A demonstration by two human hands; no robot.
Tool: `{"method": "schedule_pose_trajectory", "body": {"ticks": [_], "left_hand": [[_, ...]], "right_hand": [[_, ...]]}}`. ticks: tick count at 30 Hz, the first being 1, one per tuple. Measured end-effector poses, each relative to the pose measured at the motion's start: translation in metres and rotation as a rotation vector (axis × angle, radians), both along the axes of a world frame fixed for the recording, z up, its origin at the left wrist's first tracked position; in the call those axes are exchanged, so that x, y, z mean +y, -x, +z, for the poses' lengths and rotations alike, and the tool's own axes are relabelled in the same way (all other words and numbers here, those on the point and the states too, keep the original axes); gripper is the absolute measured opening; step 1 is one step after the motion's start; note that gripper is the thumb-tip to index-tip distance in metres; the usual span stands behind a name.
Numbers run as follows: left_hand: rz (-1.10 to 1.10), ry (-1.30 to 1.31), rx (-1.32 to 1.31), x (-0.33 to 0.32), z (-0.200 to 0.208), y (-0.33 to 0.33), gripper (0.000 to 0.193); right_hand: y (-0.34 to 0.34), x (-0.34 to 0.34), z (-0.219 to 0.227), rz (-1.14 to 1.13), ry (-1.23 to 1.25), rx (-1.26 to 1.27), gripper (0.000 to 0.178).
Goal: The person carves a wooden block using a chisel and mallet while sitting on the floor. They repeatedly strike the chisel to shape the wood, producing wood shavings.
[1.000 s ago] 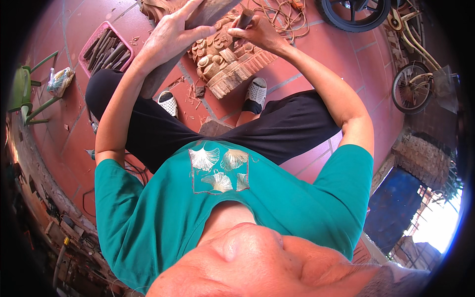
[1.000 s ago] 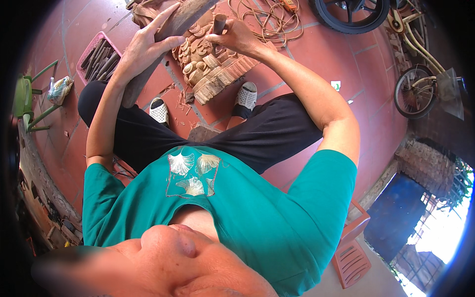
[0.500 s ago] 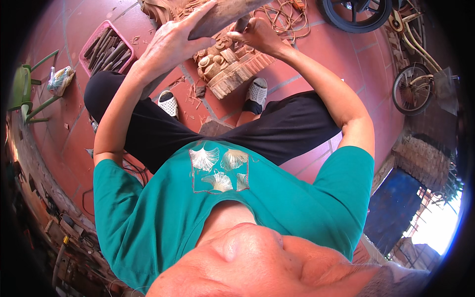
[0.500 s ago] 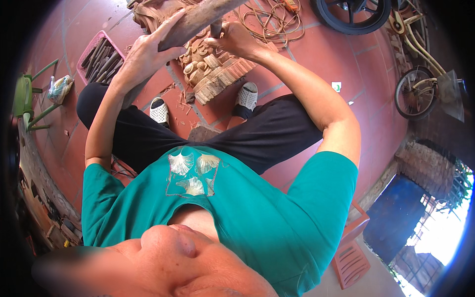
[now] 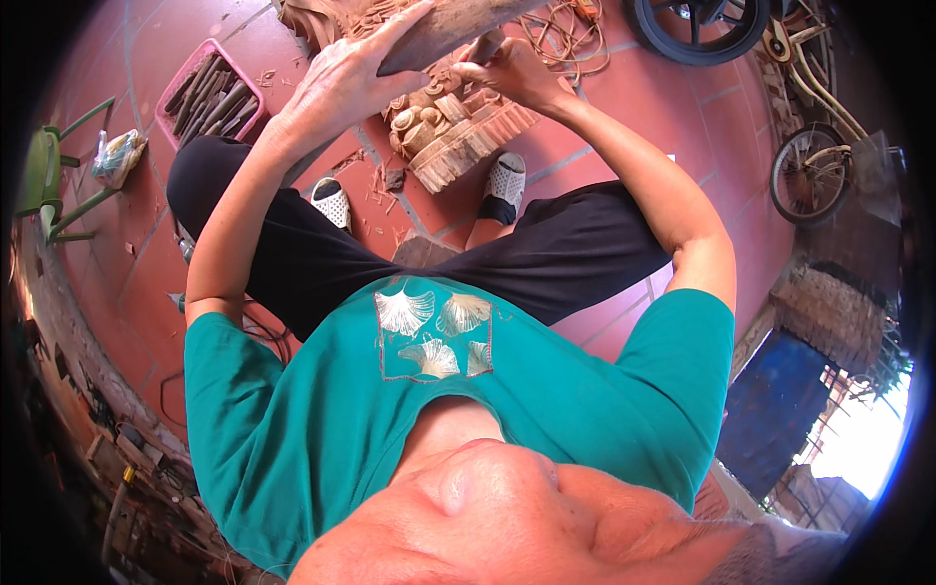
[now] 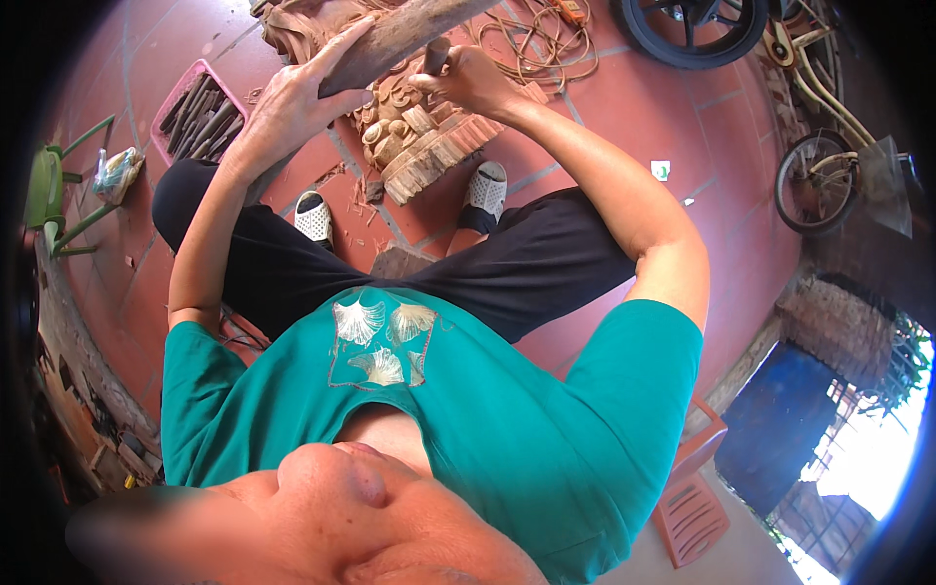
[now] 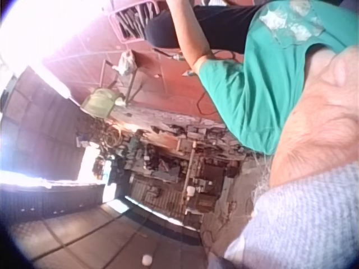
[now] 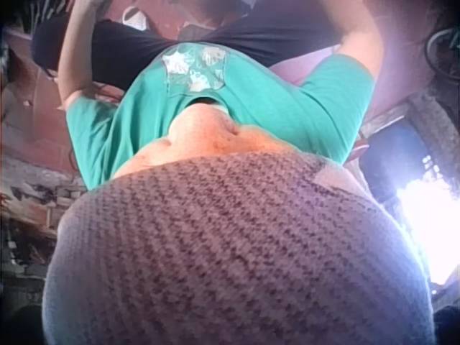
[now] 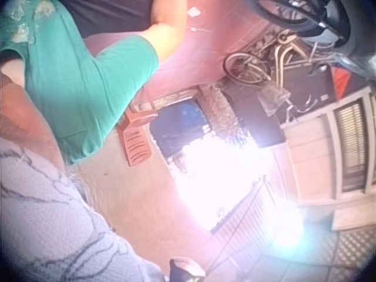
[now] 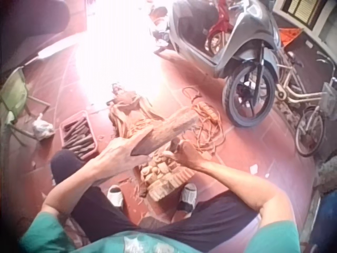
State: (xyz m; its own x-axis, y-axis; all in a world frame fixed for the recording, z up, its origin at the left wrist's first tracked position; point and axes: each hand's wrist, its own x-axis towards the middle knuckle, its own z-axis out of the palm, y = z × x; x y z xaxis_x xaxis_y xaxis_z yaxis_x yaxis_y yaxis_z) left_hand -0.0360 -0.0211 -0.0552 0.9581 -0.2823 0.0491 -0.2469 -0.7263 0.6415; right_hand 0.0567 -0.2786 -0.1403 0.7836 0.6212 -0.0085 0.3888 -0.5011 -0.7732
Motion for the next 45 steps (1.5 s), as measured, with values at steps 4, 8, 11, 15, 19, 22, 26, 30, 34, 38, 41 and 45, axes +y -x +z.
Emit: {"method": "schedule_pose_trajectory", "body": {"ticks": [4, 8, 11, 15, 19, 22, 26, 30, 34, 38, 41, 45], "left_hand": [[-0.006, 0.095, -0.085, 0.006, -0.002, -0.003, 0.077], [-0.018, 0.117, -0.136, 0.005, 0.003, -0.006, 0.078], [-0.140, 0.193, -0.136, 0.004, 0.019, -0.014, 0.082], [-0.165, 0.277, -0.211, 0.001, 0.025, -0.007, 0.081], [-0.137, 0.192, -0.145, 0.000, 0.014, -0.002, 0.079], [-0.153, 0.108, -0.074, -0.003, -0.007, 0.000, 0.077], [-0.137, 0.135, -0.007, -0.008, 0.000, 0.004, 0.076], [-0.151, 0.352, -0.201, -0.012, 0.009, 0.009, 0.077], [-0.171, 0.197, -0.210, -0.015, 0.003, 0.007, 0.078], [-0.132, -0.015, -0.053, -0.010, -0.008, 0.003, 0.079], [-0.106, -0.036, 0.011, -0.013, -0.004, -0.003, 0.079], [-0.111, 0.093, -0.102, -0.007, -0.015, -0.005, 0.078]], "right_hand": [[0.010, -0.010, -0.003, -0.103, -0.101, 0.129, 0.029], [0.024, -0.018, -0.008, -0.150, -0.229, 0.225, 0.027], [0.032, -0.014, -0.015, -0.228, -0.303, 0.202, 0.027], [0.038, 0.005, -0.026, -0.330, -0.197, -0.075, 0.030], [0.076, 0.032, -0.006, -0.558, -0.162, -0.170, 0.028], [0.081, 0.035, -0.014, -0.541, -0.062, -0.396, 0.026], [0.084, 0.031, -0.015, -0.561, -0.144, -0.253, 0.023], [0.083, 0.035, -0.012, -0.559, -0.153, -0.254, 0.022], [0.077, 0.030, -0.023, -0.532, -0.128, -0.411, 0.023], [0.079, 0.025, -0.015, -0.576, -0.183, -0.251, 0.023], [0.078, 0.017, -0.024, -0.533, -0.249, -0.306, 0.022], [0.084, 0.020, -0.017, -0.546, -0.216, -0.230, 0.020]]}}
